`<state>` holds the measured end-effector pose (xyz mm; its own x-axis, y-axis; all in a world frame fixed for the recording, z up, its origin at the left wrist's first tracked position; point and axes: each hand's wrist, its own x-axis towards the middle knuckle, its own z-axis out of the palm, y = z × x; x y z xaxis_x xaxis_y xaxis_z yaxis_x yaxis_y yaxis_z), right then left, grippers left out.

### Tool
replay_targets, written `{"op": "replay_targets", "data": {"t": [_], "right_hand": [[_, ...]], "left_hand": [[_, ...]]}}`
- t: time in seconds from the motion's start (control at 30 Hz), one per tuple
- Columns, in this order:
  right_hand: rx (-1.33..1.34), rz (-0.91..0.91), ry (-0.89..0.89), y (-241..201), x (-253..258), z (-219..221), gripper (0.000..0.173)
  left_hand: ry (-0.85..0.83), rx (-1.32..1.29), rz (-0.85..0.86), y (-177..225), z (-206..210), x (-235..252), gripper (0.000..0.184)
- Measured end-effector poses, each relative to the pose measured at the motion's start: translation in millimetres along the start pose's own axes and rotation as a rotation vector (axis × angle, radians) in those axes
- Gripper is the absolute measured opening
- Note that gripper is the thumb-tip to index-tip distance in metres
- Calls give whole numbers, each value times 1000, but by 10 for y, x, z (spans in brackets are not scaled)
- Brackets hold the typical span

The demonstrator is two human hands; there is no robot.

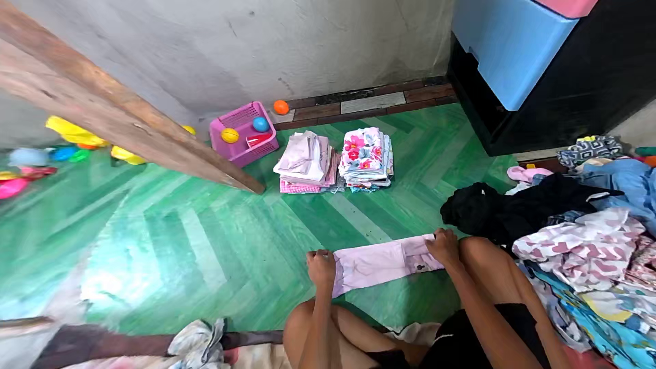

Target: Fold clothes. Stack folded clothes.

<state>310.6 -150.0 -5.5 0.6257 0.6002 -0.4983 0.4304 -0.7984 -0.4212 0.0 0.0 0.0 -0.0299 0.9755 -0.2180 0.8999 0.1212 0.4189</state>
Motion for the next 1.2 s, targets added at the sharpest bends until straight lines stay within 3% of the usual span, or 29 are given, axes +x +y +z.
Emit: {"op": "replay_targets", "data": {"t": [0.13,0.33,0.5,0.67,0.8,0.93,0.97,1.07,1.2], "right_hand": [[-18,21,-100,-12,-132,-36,76],[-66,6,-270,-18,-165,-33,57],[141,-101,-175,-8,-186,28,58],[255,-93,-186,55,-109,3,52],[252,-119,-191,89,-87,-52,47],[220,-155,-255,138,-86,45,86],[185,-157,-262,125,-111,67,89],[190,-141,-250,75,-166,109,76],[446,-130,-225,76,-138,86,52]], "left_hand": [[99,-155,95,49,18,-146,36],[104,-369,124,167,103,-477,32],[113,-523,162,53,127,-645,31],[93,-663,144,1,120,-761,30],[-75,-873,170,179,183,-829,29],[-384,-904,177,540,391,-952,29],[-443,-885,167,627,467,-980,30],[-544,-791,149,782,715,-1020,35],[-604,-706,147,860,840,-1057,44]]}}
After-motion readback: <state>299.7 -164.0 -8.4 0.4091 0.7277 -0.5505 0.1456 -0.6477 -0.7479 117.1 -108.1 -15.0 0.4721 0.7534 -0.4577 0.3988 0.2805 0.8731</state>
